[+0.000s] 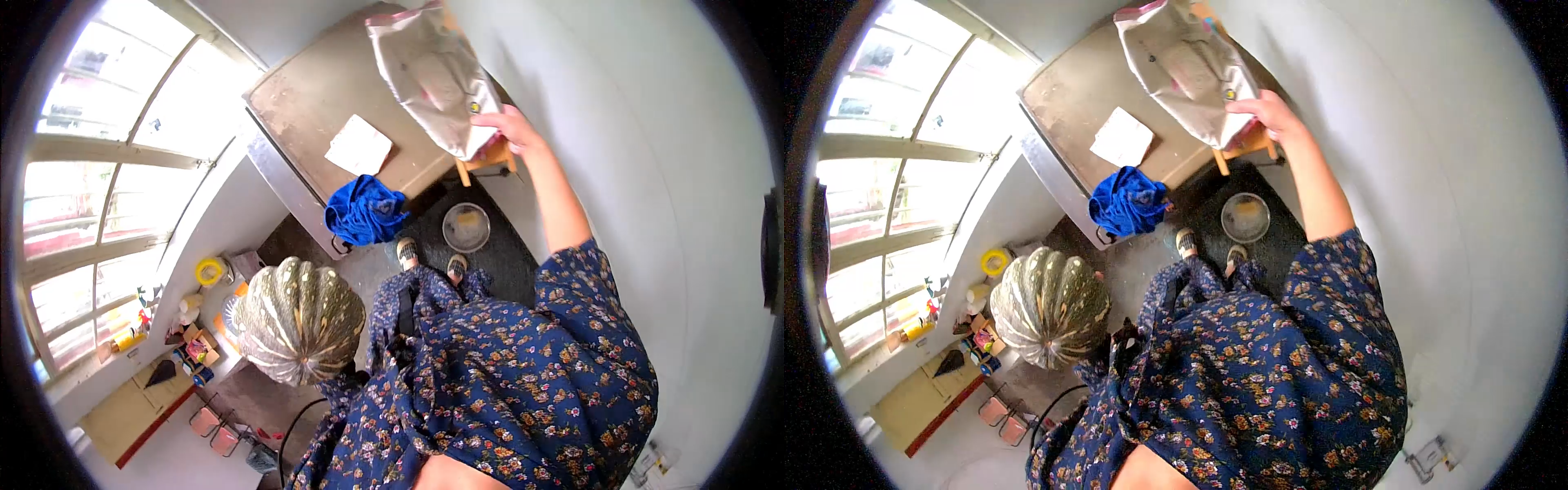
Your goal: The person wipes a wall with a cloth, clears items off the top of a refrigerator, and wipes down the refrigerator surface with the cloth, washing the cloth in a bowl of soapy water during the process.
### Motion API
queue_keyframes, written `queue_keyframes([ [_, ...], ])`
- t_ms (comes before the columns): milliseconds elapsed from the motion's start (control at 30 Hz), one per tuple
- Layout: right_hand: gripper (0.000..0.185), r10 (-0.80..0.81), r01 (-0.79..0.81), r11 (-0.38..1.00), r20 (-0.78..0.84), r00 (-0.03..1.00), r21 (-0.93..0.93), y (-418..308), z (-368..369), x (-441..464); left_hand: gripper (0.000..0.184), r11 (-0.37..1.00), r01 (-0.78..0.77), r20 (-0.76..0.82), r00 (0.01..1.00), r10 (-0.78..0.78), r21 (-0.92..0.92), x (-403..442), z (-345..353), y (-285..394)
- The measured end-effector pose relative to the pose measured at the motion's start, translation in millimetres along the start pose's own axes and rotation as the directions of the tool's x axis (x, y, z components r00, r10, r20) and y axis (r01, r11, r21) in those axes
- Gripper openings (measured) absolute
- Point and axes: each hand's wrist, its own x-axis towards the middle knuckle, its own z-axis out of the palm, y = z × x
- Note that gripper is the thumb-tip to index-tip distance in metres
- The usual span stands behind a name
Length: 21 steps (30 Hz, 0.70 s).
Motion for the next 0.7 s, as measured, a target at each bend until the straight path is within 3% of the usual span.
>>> queue_keyframes([
  [33,0.052,-0.039,0.040,0.999,-0.103,0.994,-0.001,24.1,-17.5,-14.4,0.057,1.000,0.017,0.006,1.000,-0.017,0.012,2.8,-2.1,-0.1],
  [167,0.052,-0.026,0.041,0.998,-0.264,0.964,0.050,98.6,-52.4,-114.5,0.057,0.991,0.118,0.018,0.993,-0.119,0.063,15.3,-10.8,-4.0],
  [400,0.043,0.389,-0.304,0.919,-0.467,0.794,0.249,236.4,-57.1,-265.6,0.057,0.921,0.365,-0.045,0.931,-0.362,0.136,49.1,-17.9,-30.7],
  [533,0.040,0.511,-0.342,0.856,-0.525,0.681,0.389,327.0,-32.6,-309.6,0.056,0.863,0.486,-0.086,0.874,-0.479,0.137,68.5,-22.2,-56.6],
  [633,0.037,0.618,-0.430,0.784,-0.507,0.601,0.446,336.5,-19.1,-324.5,0.056,0.793,0.600,-0.125,0.799,-0.589,0.102,91.3,-21.7,-85.5],
  [700,0.035,0.621,-0.488,0.781,-0.562,0.546,0.389,354.0,-14.4,-329.9,0.056,0.743,0.664,-0.124,0.747,-0.654,0.081,98.7,-28.3,-108.3],
])
